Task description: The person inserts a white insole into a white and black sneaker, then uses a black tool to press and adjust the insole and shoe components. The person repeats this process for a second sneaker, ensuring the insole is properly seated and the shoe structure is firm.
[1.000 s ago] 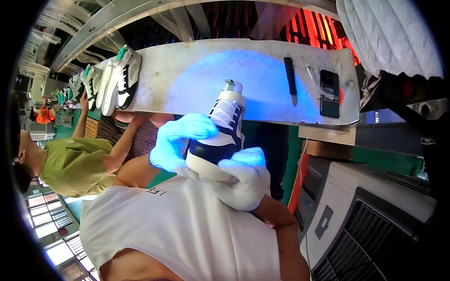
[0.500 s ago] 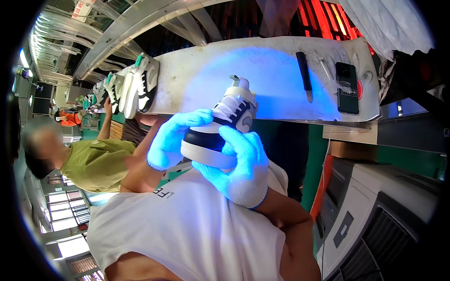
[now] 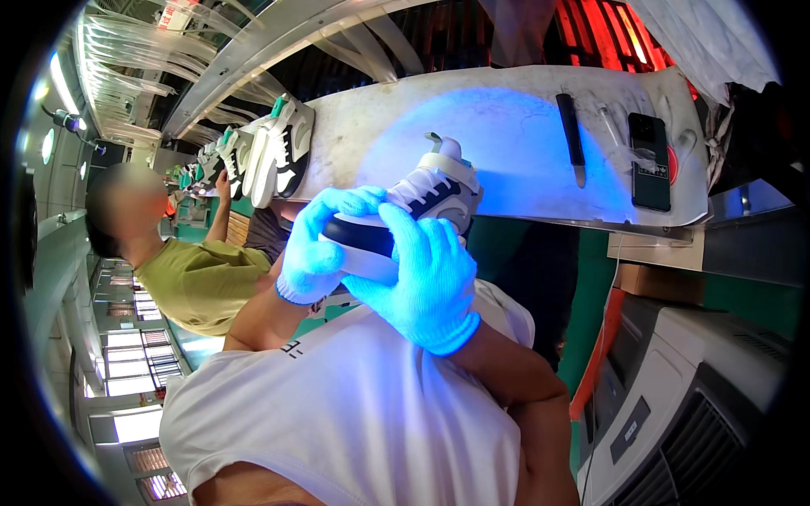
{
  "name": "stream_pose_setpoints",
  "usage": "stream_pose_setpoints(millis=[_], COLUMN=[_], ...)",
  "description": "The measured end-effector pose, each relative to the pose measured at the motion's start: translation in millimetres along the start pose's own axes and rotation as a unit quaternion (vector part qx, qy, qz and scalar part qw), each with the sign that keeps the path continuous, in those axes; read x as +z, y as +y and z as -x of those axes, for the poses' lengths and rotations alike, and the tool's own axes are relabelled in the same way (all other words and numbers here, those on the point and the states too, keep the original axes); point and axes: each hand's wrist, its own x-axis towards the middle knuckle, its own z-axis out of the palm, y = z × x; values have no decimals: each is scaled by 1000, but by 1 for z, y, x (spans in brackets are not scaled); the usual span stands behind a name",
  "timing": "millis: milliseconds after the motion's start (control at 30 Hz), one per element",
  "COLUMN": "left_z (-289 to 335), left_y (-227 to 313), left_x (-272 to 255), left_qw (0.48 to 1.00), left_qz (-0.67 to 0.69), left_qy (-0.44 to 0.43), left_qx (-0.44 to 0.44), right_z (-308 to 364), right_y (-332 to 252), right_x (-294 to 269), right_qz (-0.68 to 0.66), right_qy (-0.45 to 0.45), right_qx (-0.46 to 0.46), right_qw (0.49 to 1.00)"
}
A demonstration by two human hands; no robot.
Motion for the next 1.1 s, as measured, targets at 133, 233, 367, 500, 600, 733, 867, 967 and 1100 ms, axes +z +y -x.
stream_pose_setpoints(millis=[133, 233, 367, 500, 600, 733, 867, 967, 1100], left_z=[-5, -8, -7, -9, -14, -19, -18, -22, -27], left_y=[-2, -1, -2, 26, 34, 31, 33, 35, 44], left_x=[-8, -10, -15, -13, -14, -17, -7, 1, 19], left_qw=[1000, 1000, 1000, 995, 961, 968, 964, 955, 945], left_qz=[9, 3, 18, -97, -272, -250, -265, -297, -326], left_qy=[-26, -23, -3, 0, -43, -12, 11, 6, 21], left_qx=[-5, 3, 7, -33, 33, 26, 26, 12, -17], right_z=[-4, -9, -12, -16, -19, -15, 12, 26, 29], right_y=[5, 6, 10, 10, 13, 15, 33, 37, 38], right_x=[4, 6, 12, 18, 22, 19, 11, 11, 9], right_qz=[1, 1, -8, -10, -5, -28, -30, -62, -132], right_qy=[19, 19, 24, 21, -5, -12, 37, 61, 60], right_qx=[-28, -19, -19, -31, -26, 27, 46, 90, 133], right_qw=[999, 1000, 999, 999, 1000, 999, 998, 992, 980])
